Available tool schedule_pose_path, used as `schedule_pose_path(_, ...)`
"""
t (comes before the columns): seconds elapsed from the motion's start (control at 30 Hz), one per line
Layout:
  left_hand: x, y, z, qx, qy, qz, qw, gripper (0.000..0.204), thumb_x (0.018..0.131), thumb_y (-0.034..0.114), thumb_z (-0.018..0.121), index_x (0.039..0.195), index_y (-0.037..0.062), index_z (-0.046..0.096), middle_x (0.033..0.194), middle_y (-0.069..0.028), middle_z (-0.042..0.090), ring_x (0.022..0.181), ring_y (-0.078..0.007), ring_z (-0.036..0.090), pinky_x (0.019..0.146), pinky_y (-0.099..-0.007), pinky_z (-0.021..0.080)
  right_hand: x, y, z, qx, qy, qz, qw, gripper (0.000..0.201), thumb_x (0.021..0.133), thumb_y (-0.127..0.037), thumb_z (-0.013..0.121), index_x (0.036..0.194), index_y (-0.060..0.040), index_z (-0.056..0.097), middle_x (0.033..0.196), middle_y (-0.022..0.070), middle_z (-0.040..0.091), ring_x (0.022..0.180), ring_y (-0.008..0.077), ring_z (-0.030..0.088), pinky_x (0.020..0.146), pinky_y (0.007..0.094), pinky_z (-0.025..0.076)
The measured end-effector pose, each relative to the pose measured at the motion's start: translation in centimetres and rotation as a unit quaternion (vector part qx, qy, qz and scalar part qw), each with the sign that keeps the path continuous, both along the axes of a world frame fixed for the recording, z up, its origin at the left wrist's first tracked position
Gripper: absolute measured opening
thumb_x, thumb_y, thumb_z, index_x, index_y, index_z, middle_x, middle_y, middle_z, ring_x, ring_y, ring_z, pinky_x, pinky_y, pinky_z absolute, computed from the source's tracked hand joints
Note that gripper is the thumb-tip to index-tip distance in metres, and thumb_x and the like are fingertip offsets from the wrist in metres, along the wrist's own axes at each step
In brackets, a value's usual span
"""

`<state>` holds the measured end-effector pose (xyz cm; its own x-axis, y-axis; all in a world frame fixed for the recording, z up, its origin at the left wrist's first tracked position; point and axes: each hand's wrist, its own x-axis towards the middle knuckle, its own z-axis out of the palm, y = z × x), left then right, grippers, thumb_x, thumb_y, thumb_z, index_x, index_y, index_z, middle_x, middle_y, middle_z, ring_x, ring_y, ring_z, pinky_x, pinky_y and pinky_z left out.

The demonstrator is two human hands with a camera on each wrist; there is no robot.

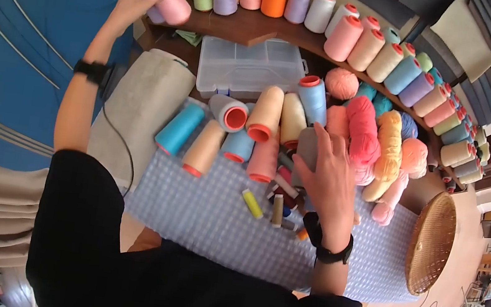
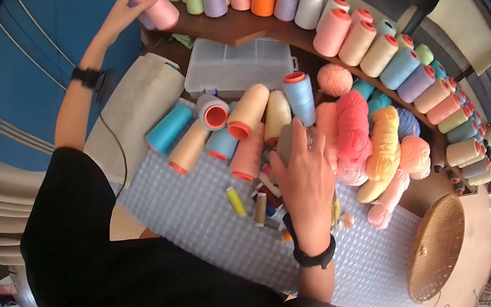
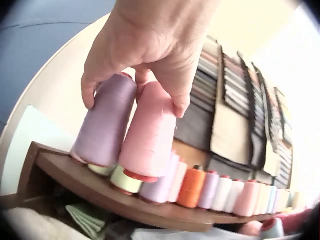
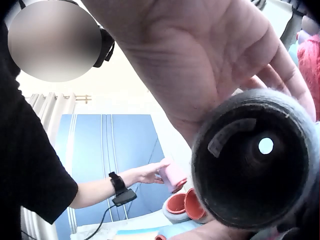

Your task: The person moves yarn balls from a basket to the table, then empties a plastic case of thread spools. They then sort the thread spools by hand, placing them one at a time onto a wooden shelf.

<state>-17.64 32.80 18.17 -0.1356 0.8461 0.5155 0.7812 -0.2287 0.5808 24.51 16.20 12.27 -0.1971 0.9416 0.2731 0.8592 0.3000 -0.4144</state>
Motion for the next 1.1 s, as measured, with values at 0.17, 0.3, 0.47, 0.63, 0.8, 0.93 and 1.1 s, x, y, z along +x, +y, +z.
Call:
schedule_pose_path(0.17, 6.2, -12.8, -0.2, -0.25, -0.135, -0.151, 0.947, 0.04, 0.08, 0.037, 0.066, 0.106, 0.0064, 0.062, 0.085, 0.0021, 0.059, 0.078, -0.0063, 0.054, 0.06, -0.0208, 0.043, -0.7, -0.6, -0.2, 0.023, -0.054, 0.062, 0.996, 0.059, 0.07, -0.022, 0.073, 0.123, -0.0104, 0.05, 0.129, 0.02, 0.042, 0.11, 0.0375, 0.05, 0.085, 0.0419, 0.045)
schedule_pose_path(0.3, 9.8, -15.0, -3.3, -0.312, -0.077, -0.195, 0.927, 0.04, 0.079, 0.037, 0.067, 0.102, 0.0049, 0.063, 0.086, -0.0007, 0.061, 0.074, -0.0082, 0.055, 0.06, -0.0247, 0.046, -0.7, -1.1, -1.5, 0.046, -0.095, 0.091, 0.99, 0.061, 0.068, -0.026, 0.074, 0.122, -0.0113, 0.05, 0.128, 0.0199, 0.043, 0.116, 0.0365, 0.045, 0.091, 0.0413, 0.044)
schedule_pose_path(0.47, 11.0, -12.8, -6.2, -0.367, -0.017, -0.216, 0.905, 0.049, 0.078, 0.04, 0.067, 0.107, 0.002, 0.062, 0.106, -0.0128, 0.061, 0.092, -0.0182, 0.06, 0.075, -0.0306, 0.049, -1.1, -2.5, -0.2, 0.037, -0.06, 0.127, 0.989, 0.062, 0.069, -0.029, 0.073, 0.123, -0.0114, 0.05, 0.128, 0.0196, 0.044, 0.115, 0.0357, 0.047, 0.09, 0.042, 0.045)
schedule_pose_path(0.63, 13.5, -15.4, -6.8, -0.259, -0.004, -0.158, 0.953, 0.054, 0.075, 0.043, 0.067, 0.109, 0.0016, 0.063, 0.141, -0.0239, 0.03, 0.132, -0.033, 0.03, 0.105, -0.0373, 0.03, -0.7, -3.5, 1.1, -0.03, -0.057, 0.136, 0.989, 0.056, 0.073, -0.026, 0.071, 0.123, -0.009, 0.05, 0.127, 0.0231, 0.045, 0.116, 0.039, 0.045, 0.096, 0.041, 0.039)
schedule_pose_path(0.8, 17.1, -20.4, -7.5, -0.234, 0.161, -0.178, 0.942, 0.055, 0.068, 0.047, 0.069, 0.104, 0.0046, 0.066, 0.139, -0.0277, 0.031, 0.133, -0.0386, 0.025, 0.107, -0.0518, 0.018, -0.3, -3.8, 1.8, -0.035, -0.032, 0.148, 0.988, 0.053, 0.075, -0.024, 0.068, 0.122, -0.0047, 0.05, 0.122, 0.0221, 0.05, 0.112, 0.0361, 0.049, 0.095, 0.0397, 0.04)
schedule_pose_path(0.93, 19.0, -22.2, -9.3, -0.118, 0.245, -0.119, 0.955, 0.05, 0.065, 0.048, 0.071, 0.085, 0.0025, 0.064, 0.139, -0.0285, 0.03, 0.133, -0.0431, 0.02, 0.105, -0.0596, 0.013, -0.4, -4.2, 2.1, -0.042, -0.029, 0.162, 0.986, 0.051, 0.076, -0.022, 0.067, 0.12, -0.003, 0.05, 0.116, 0.0191, 0.054, 0.106, 0.035, 0.053, 0.091, 0.04, 0.042)
schedule_pose_path(1.1, 19.4, -23.2, -10.3, -0.101, 0.278, -0.113, 0.948, 0.056, 0.064, 0.046, 0.074, 0.101, 0.0061, 0.058, 0.14, -0.025, 0.029, 0.133, -0.0442, 0.019, 0.107, -0.0571, 0.01, 0.0, -4.2, 1.8, -0.015, -0.015, 0.18, 0.984, 0.054, 0.072, -0.026, 0.07, 0.118, -0.0043, 0.051, 0.103, 0.0184, 0.058, 0.094, 0.0354, 0.058, 0.078, 0.042, 0.049)
